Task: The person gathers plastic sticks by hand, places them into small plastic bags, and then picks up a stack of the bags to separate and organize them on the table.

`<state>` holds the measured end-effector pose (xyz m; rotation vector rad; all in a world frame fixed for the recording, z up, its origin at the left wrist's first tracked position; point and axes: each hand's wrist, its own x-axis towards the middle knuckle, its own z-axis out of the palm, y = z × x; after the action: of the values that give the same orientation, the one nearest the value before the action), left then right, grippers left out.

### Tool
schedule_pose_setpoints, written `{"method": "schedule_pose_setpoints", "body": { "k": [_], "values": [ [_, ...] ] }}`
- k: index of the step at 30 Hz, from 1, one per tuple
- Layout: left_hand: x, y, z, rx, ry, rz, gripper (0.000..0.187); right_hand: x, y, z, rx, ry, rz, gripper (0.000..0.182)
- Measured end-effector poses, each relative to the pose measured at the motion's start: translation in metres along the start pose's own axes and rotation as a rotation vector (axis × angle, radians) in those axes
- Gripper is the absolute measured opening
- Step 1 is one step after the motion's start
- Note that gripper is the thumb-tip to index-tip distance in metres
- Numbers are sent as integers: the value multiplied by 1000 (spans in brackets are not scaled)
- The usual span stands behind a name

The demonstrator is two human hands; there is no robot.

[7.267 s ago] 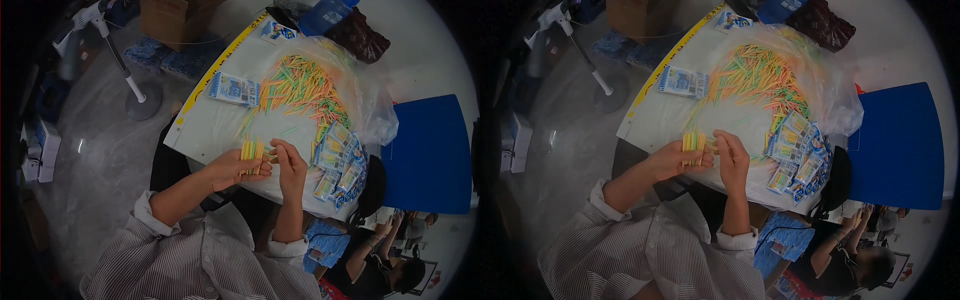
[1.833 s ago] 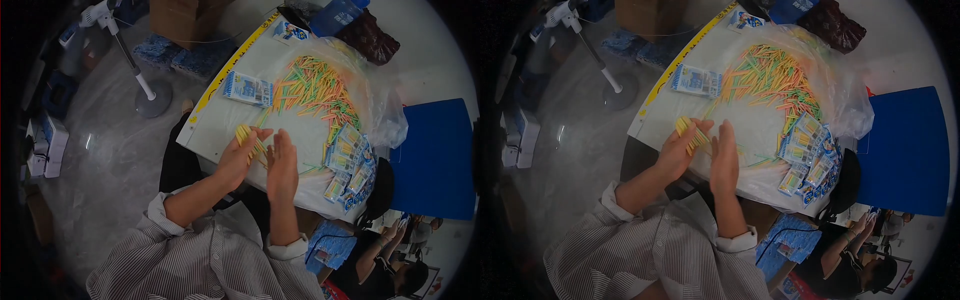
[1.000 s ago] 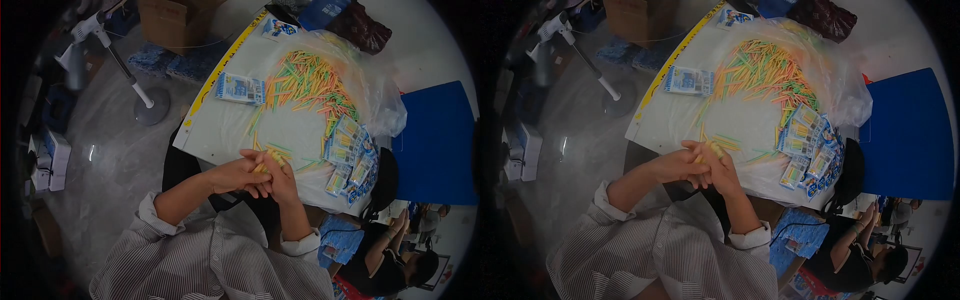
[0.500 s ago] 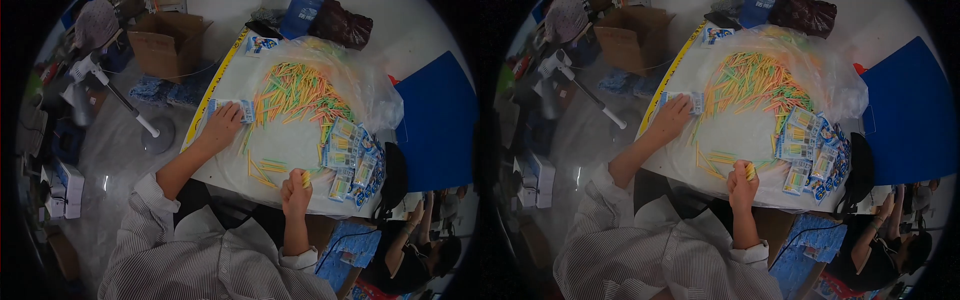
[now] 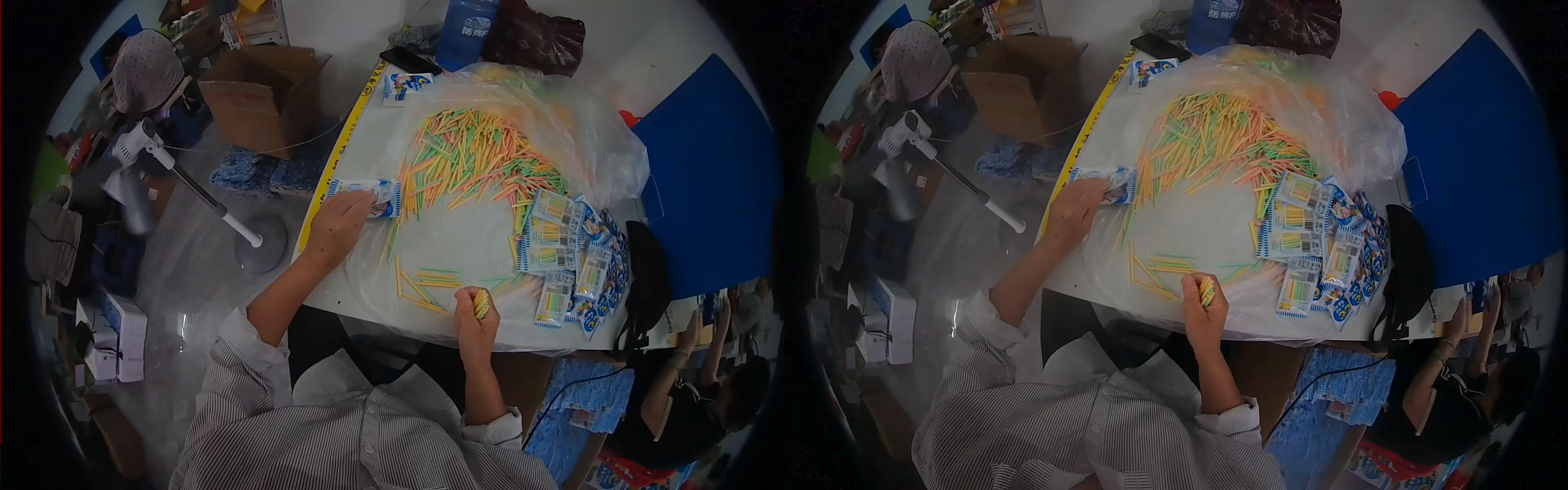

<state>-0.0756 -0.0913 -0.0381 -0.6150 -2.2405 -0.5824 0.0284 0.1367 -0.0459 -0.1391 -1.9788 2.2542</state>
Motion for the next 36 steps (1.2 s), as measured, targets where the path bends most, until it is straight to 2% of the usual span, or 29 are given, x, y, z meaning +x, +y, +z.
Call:
{"method": "schedule_pose_setpoints", "body": {
  "k": [5, 7, 11, 13, 16, 17, 19, 20, 22, 23, 25, 26, 28, 30, 32, 36],
  "values": [
    [0, 2, 4, 2, 58, -80, 13, -1, 0, 4, -57, -6, -34, 11],
    [-2, 2, 7, -118, -122, -270, 5, -2, -2, 6, -110, -6, -101, 11],
    [2, 1, 8, -128, -171, -283, 9, -4, -5, 2, -94, -14, -85, 11],
    [3, 1, 5, -25, -187, -420, 11, -4, -4, 1, -155, -5, -108, 12],
    [11, -2, -2, -9, -123, -457, 12, -4, -5, 2, -96, -16, -44, 11],
    [15, 1, -5, -9, -121, -455, 12, -3, -8, 2, -96, -16, -47, 11],
    [28, 12, -20, -187, 66, -341, 14, 0, -15, 5, -30, -71, -46, 12],
    [33, 19, -29, -191, 64, -338, 14, 5, -17, 6, -31, -65, -46, 12],
    [37, 38, -44, -498, -160, -382, 21, 18, -22, 7, -229, -99, -350, 15],
    [35, 45, -46, -509, -166, -378, 21, 21, -30, 10, -235, -87, -348, 15],
    [28, 58, -47, -603, -260, -366, 28, 22, -53, 18, -168, -133, -77, 12],
    [25, 60, -45, -584, -262, -373, 29, 23, -54, 22, -169, -129, -76, 12],
    [20, 64, -46, -592, -276, -371, 30, 24, -55, 30, -91, -210, 102, 11],
    [17, 63, -43, -601, -288, -370, 31, 23, -50, 32, -63, -197, 103, 10],
    [11, 58, -35, -384, -72, -239, 35, 23, -49, 32, -34, -182, 105, 9],
    [-1, 77, -41, -303, 76, -184, 40, 21, -53, 32, -146, -128, 38, 11]
  ]
}}
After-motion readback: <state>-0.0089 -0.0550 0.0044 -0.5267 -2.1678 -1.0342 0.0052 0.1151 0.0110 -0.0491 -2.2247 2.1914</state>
